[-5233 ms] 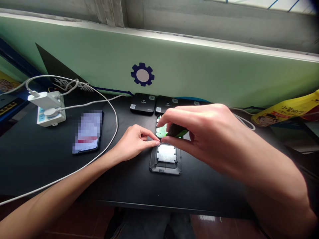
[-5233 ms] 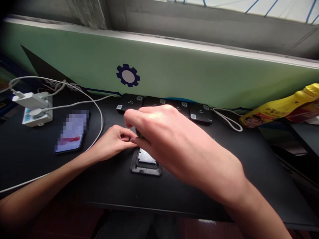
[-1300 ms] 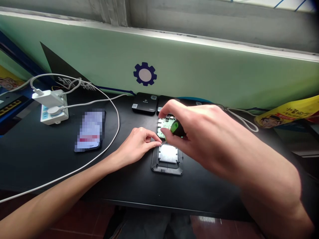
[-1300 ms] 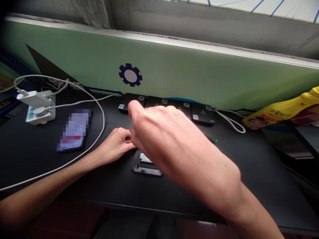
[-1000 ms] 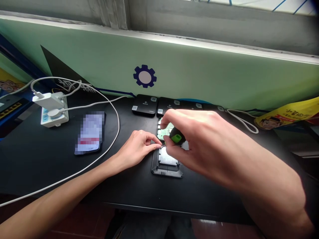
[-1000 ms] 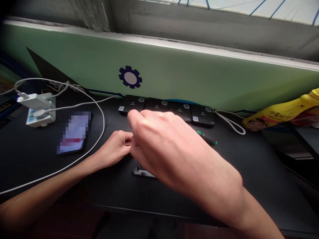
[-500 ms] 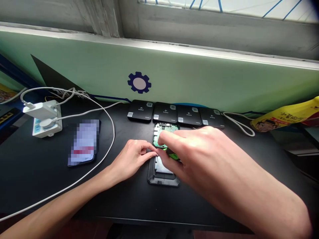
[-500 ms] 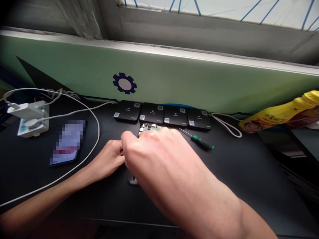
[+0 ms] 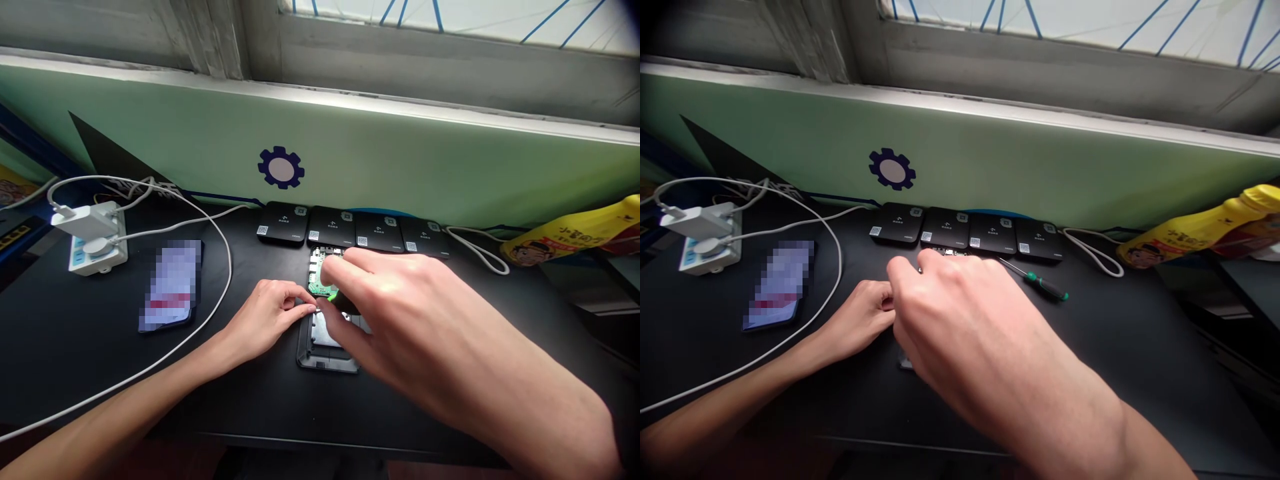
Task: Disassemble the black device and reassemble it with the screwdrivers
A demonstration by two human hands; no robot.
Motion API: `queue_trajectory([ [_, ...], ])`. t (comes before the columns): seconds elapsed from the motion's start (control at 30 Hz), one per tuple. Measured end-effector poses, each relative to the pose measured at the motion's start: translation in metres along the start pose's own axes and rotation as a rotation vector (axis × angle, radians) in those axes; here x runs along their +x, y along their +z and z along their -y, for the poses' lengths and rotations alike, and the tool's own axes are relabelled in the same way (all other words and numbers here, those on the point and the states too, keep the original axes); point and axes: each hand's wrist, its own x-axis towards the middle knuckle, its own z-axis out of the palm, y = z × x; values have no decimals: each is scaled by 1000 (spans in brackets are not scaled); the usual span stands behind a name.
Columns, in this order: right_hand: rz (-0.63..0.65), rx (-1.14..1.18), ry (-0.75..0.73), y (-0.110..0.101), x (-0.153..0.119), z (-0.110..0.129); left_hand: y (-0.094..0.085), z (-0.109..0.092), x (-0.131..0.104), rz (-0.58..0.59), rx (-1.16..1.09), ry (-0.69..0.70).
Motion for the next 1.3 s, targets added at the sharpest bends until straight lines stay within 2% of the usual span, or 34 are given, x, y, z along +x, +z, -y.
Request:
queue_trajectory([
  [0.23, -27, -64, 93, 4, 4, -5, 0, -1, 1, 8, 2, -11],
  [0.37, -8, -1, 117, 3, 7, -7, 1, 1, 0, 11, -7, -10],
  [0.53, 13, 146, 107, -1, 8, -4, 1, 2, 0, 2, -6, -8],
  [0.8, 34, 206, 92, -2, 7, -9, 1, 2, 1, -4, -6, 7],
  [1.3, 38, 145, 42, 3, -3, -13, 6, 1, -5, -3, 50, -21],
])
